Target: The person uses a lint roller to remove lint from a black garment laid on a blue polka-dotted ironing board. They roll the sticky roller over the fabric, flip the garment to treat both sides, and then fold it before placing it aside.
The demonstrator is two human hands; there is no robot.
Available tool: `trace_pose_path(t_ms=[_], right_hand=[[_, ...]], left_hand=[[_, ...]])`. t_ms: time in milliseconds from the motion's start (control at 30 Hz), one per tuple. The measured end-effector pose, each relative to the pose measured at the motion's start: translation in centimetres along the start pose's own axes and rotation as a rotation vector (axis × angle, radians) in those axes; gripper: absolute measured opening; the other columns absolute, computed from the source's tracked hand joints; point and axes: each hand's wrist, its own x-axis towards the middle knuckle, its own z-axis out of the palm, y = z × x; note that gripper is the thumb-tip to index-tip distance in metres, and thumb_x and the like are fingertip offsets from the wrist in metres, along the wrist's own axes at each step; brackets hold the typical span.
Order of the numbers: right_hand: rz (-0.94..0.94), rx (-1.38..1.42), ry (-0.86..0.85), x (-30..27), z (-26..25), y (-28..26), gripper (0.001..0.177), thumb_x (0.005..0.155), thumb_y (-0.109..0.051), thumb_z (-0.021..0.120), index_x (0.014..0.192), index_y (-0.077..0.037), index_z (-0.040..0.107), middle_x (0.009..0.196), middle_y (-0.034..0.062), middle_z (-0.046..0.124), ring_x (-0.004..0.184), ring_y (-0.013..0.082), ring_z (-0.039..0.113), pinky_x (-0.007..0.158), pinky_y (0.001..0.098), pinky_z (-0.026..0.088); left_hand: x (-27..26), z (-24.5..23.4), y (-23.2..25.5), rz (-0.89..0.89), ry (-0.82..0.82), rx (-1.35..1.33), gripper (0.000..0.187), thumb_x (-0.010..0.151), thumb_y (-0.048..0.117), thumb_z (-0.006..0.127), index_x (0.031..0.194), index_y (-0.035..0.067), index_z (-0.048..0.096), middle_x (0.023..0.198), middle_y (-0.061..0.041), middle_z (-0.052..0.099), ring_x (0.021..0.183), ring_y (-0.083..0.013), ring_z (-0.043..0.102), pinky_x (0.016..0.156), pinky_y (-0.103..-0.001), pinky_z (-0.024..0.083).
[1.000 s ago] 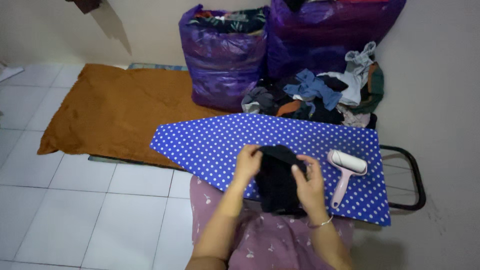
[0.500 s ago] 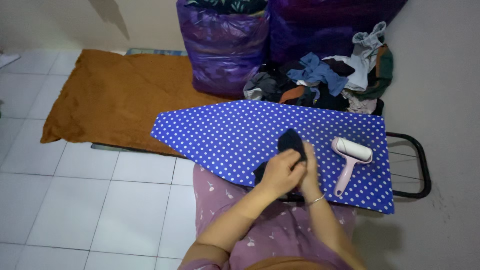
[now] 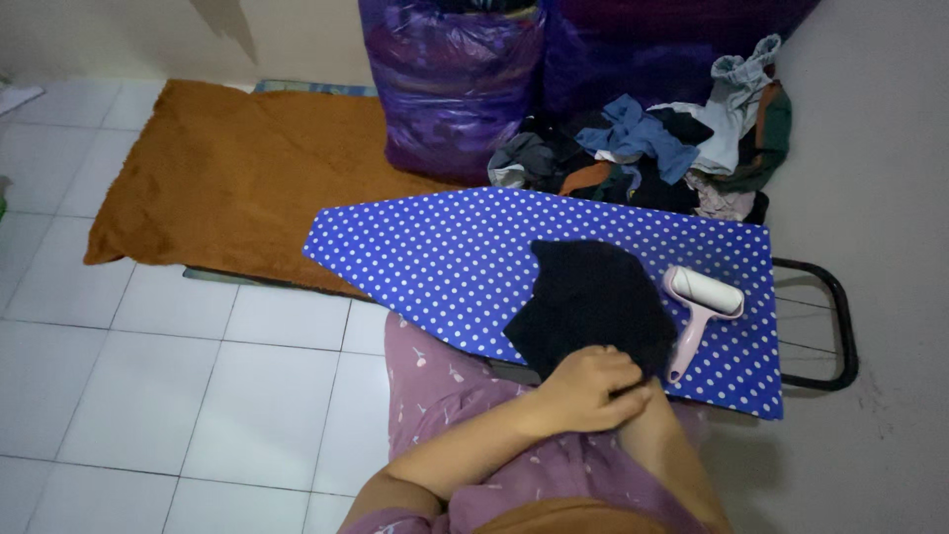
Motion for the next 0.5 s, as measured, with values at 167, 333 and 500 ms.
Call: trace_pose_path(t_ms=[167,333,500], right_hand=[[0.063,0.034,-0.036,-0.2,1.4,0.6,0.034,0.104,-0.024,0.051,0.12,0.001,0.067,0.114,0.0136,0.071,0.101,0.0251,0.069,0.09,0.0382,0.056],[0.018,-0.024,0.077,-5.4,4.4,0.0,0.033,0.097,-0.013,0.056,0.127,-0.002,0.065,0.122,0.0153,0.069,0.11,0.0258,0.067,0.095,0.0376,0.055],[-0.451,-0.125,0.101,-10.7,2.9,-8.8,0.043,0.09,0.012,0.062,0.131,0.003,0.064,0.12,0.0132,0.064,0.109,0.0237,0.063,0.101,0.0378,0.054]], left_hand=[[1.4,-1.6,-4.6,-0.385,0.318,0.168,0.03,0.098,0.026,0.066,0.08,0.003,0.06,0.078,-0.019,0.063,0.073,-0.0413,0.064,0.064,-0.049,0.049],[0.3,-5.0,-12.9,-0.634,0.427,0.173,0.026,0.089,0.029,0.067,0.092,0.004,0.075,0.072,-0.024,0.067,0.061,-0.0374,0.069,0.057,-0.045,0.051],[-2.8,-9.7,-17.9,-0.96,0.506,-0.045,0.034,0.094,0.03,0.069,0.086,-0.002,0.075,0.072,-0.014,0.07,0.065,-0.0207,0.064,0.062,-0.039,0.05]])
